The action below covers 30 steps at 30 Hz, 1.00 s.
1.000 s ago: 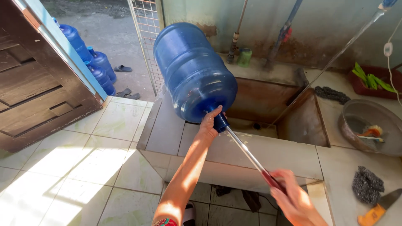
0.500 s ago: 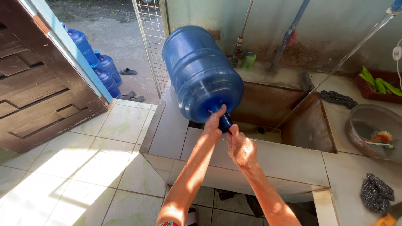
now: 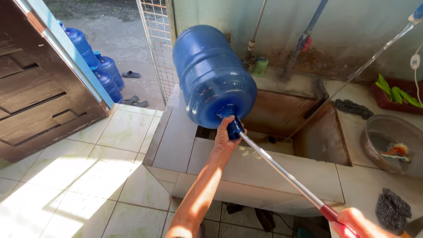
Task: Clean a large 20-liter blue plastic water bottle using water, a scrub, and a long-handled brush.
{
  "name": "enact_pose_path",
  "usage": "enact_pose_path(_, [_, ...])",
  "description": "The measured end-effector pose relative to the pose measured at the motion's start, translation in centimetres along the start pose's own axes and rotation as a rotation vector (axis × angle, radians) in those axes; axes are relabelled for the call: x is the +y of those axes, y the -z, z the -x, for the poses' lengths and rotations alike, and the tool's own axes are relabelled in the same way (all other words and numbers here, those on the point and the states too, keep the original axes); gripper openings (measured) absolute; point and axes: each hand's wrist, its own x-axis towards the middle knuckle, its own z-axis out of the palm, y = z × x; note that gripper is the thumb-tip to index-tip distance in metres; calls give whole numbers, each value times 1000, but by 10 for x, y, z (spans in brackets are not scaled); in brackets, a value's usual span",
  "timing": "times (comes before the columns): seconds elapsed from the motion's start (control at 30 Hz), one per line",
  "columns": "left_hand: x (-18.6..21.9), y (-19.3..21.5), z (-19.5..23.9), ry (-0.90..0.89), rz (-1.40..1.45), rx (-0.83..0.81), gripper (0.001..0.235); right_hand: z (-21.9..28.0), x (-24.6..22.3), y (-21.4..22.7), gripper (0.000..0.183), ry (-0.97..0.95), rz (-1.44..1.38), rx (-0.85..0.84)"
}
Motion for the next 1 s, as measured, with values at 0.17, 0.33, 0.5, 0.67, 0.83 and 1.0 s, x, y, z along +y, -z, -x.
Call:
enact_pose_path(0.17, [0, -29, -1, -106, -183, 288, 38, -137, -186, 8, 19, 108, -11, 81])
enact_pose_path(0.33, [-54, 3, -8, -439, -612, 608, 42, -226, -290, -86, 17, 8, -29, 121])
enact_pose_path(0.5, [-33, 31, -10, -480, -675, 433, 36, -202, -248, -141, 16, -227, -442, -19])
enact_pose_path(0.67, [-17, -20, -7, -68, -618, 338, 31, -162, -293, 3, 24, -361, 72, -275])
enact_pose_path(0.83, [-21, -42, -20, -157, -638, 625, 40, -134, -259, 22, 15, -373, 317, -336])
enact_pose_path(1.0, [-33, -22, -44, -390, -785, 521, 50, -167, -269, 10, 8, -316, 408, -337])
